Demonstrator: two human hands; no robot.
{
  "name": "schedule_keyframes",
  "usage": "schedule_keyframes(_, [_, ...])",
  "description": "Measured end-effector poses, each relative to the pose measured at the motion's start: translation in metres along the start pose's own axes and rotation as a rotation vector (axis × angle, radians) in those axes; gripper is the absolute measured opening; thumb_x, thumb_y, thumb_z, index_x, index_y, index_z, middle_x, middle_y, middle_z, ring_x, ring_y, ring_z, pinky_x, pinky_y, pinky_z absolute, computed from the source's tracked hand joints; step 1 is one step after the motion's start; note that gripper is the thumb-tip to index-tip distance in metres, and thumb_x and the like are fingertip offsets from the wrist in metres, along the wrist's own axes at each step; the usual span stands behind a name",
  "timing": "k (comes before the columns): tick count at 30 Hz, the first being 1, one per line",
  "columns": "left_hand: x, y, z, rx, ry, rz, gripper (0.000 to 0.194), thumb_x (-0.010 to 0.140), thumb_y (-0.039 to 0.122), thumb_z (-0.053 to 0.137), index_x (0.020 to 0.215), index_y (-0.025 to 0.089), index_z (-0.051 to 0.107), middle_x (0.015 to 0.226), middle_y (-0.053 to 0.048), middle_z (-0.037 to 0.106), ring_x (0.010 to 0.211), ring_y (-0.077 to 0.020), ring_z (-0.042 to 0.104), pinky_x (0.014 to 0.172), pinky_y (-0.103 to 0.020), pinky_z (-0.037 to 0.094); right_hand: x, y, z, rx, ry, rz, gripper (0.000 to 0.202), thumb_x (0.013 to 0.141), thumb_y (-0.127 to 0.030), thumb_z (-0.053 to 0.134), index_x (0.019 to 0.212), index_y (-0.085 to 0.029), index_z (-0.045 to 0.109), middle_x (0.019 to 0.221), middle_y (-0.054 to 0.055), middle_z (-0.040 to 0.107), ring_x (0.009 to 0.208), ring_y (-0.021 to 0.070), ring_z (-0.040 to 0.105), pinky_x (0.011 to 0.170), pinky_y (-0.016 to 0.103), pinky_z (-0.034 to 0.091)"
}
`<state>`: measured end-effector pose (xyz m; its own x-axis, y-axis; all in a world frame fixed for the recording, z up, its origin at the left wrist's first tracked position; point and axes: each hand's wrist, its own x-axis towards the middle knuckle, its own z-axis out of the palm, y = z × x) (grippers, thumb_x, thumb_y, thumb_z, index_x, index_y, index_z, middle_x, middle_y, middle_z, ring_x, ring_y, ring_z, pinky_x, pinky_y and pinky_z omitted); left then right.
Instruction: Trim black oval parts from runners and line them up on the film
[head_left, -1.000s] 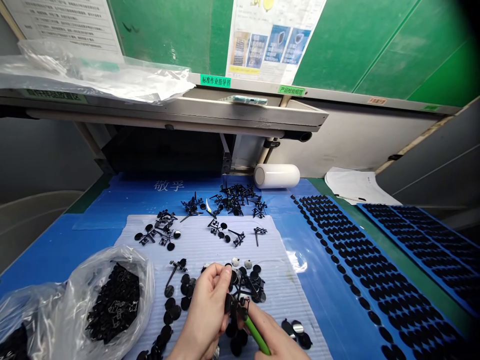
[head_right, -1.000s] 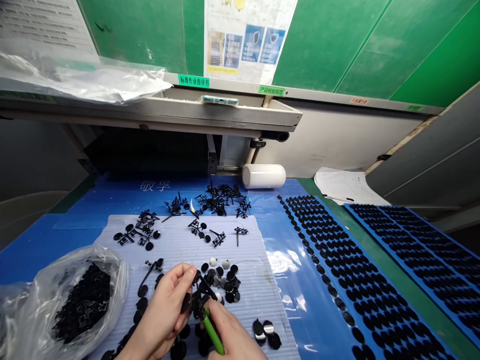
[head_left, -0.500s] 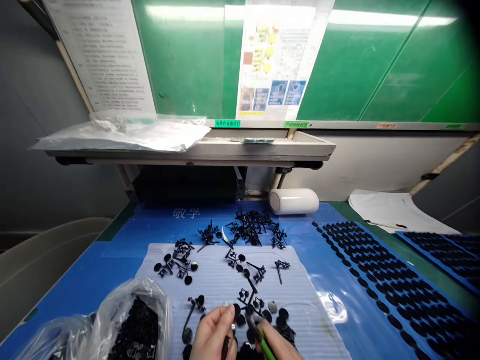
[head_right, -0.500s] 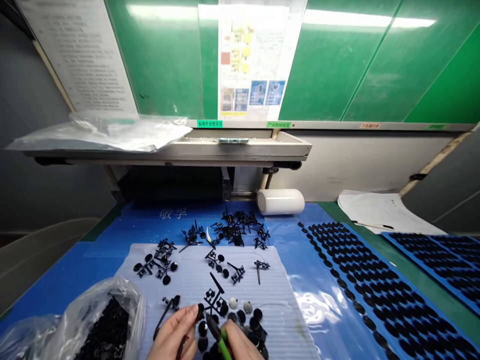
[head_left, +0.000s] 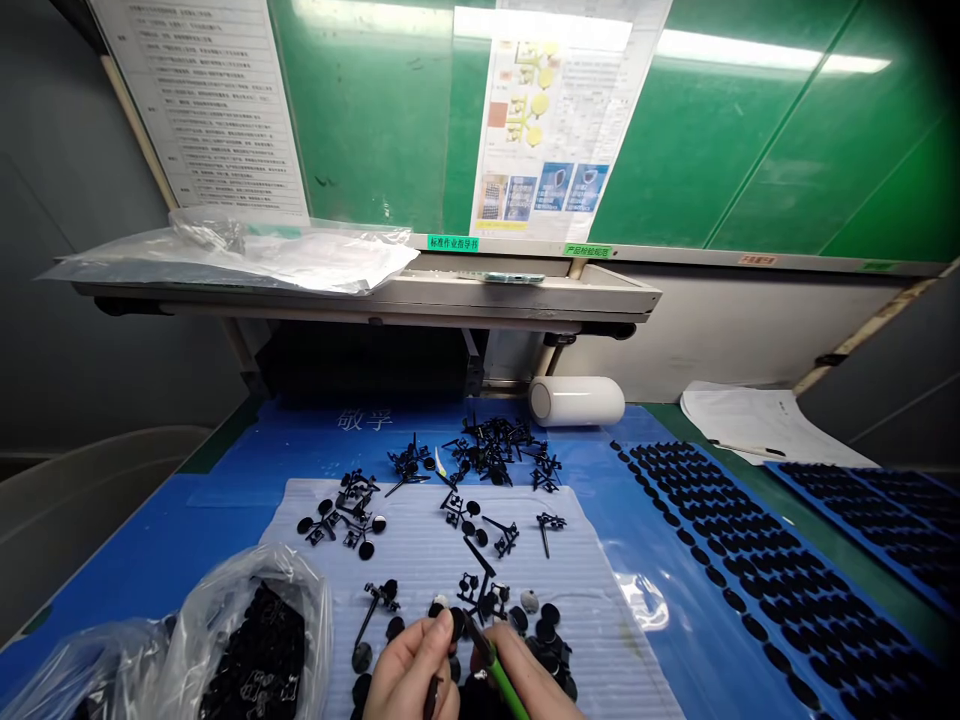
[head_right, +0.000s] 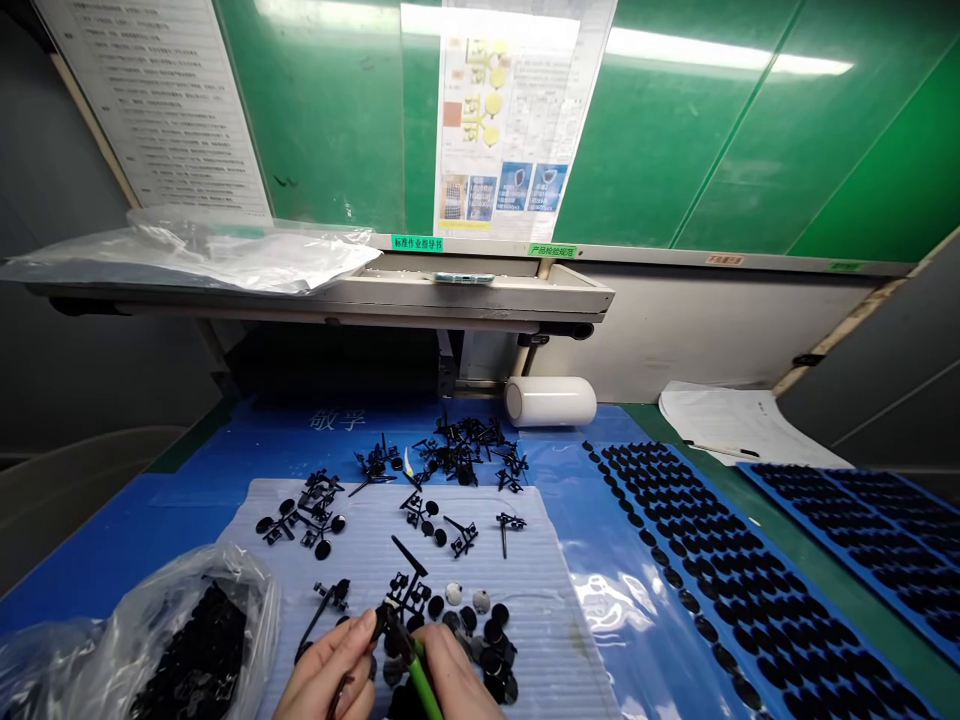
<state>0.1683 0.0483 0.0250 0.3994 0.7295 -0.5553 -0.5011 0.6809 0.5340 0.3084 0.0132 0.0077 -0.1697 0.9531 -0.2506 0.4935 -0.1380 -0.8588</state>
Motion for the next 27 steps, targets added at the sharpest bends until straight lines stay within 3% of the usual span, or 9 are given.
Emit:
schedule_keyframes(4, [0.005, -0.001, -0.002, 0.031, 0.037, 0.009, 0.045, 0.05, 0.053, 0.069, 0.048, 0.016, 0.044, 0.026, 0.012, 0.028, 0.02, 0.0022, 0.018, 0.026, -0.013, 0.009, -0.001, -0.005, -0.006, -0.014, -0.045, 0.035, 0.049, 0.052, -0.013, 0.042, 0.1, -0.019, 0.049, 0.096, 0.005, 0.053, 0.091, 0.0219, 0.048, 0.079, 0.026, 0.034])
schedule_keyframes(7, [0.014, 0.0, -0.008, 0.159, 0.112, 0.054, 0.05, 0.053, 0.063, 0.059, 0.049, 0.018, 0.04, 0.026, 0.013, 0.023, 0.02, 0.0014, 0.013, 0.026, -0.013, 0.005, 0.009, -0.008, -0.005, -0.125, -0.039, 0.122, 0.038, 0.049, -0.009, 0.039, 0.084, -0.019, 0.051, 0.074, 0.0, 0.052, 0.072, 0.0174, 0.048, 0.063, 0.025, 0.033])
schedule_keyframes(10, [0.028, 0.001, -0.014, 0.368, 0.195, 0.129, 0.052, 0.063, 0.072, 0.037, 0.054, 0.021, 0.037, 0.028, 0.013, 0.017, 0.022, -0.0015, 0.01, 0.026, -0.016, 0.006, 0.028, -0.009, -0.006, -0.107, -0.033, 0.156, 0.021, 0.049, -0.008, 0.038, 0.066, -0.019, 0.044, 0.059, -0.004, 0.044, 0.059, 0.0131, 0.04, 0.052, 0.023, 0.025])
schedule_keyframes(13, [0.043, 0.005, -0.016, 0.536, 0.21, 0.215, 0.047, 0.071, 0.068, 0.025, 0.063, 0.022, 0.035, 0.032, 0.013, 0.018, 0.025, -0.0044, 0.011, 0.028, -0.018, 0.01, 0.048, -0.009, -0.014, 0.001, -0.029, 0.156, 0.014, 0.05, -0.009, 0.039, 0.06, -0.019, 0.039, 0.054, -0.005, 0.04, 0.053, 0.0104, 0.034, 0.048, 0.023, 0.022])
schedule_keyframes(16, [0.053, 0.006, -0.013, 0.794, 0.202, 0.324, 0.037, 0.078, 0.056, 0.026, 0.066, 0.023, 0.035, 0.035, 0.012, 0.019, 0.028, -0.0068, 0.015, 0.032, -0.02, 0.013, 0.056, -0.006, -0.03, 0.092, -0.013, 0.168, 0.013, 0.05, -0.012, 0.037, 0.06, -0.02, 0.035, 0.052, -0.007, 0.036, 0.047, 0.0084, 0.03, 0.044, 0.021, 0.02])
schedule_keyframes(20, [0.062, 0.002, -0.008, 1.224, 0.187, 0.504, 0.023, 0.077, 0.037, 0.043, 0.061, 0.022, 0.041, 0.042, 0.006, 0.037, 0.041, -0.0126, 0.041, 0.046, -0.023, 0.026, 0.043, 0.007, -0.051, 0.26, 0.023, 0.207, 0.015, 0.055, -0.017, 0.032, 0.069, -0.022, 0.03, 0.052, -0.008, 0.028, 0.04, 0.0075, 0.023, 0.037, 0.019, 0.019])
schedule_keyframes(22, [0.068, -0.002, -0.005, 1.416, 0.195, 0.547, 0.016, 0.078, 0.032, 0.043, 0.067, 0.022, 0.048, 0.049, 0.002, 0.048, 0.051, -0.0173, 0.05, 0.053, -0.026, 0.029, 0.03, 0.018, -0.058, 0.325, 0.053, 0.216, 0.014, 0.058, -0.021, 0.032, 0.071, -0.023, 0.027, 0.053, -0.009, 0.025, 0.041, 0.0077, 0.022, 0.036, 0.019, 0.019])
schedule_keyframes(27, [0.086, -0.009, 0.002, 1.759, 0.255, 0.536, 0.029, 0.083, 0.027, 0.031, 0.08, 0.016, 0.058, 0.066, -0.012, 0.063, 0.064, -0.0276, 0.059, 0.059, -0.033, 0.035, 0.005, 0.035, -0.063, 0.425, 0.235, 0.185, 0.013, 0.063, -0.027, 0.038, 0.072, -0.023, 0.029, 0.057, -0.008, 0.028, 0.044, 0.0075, 0.026, 0.04, 0.019, 0.023])
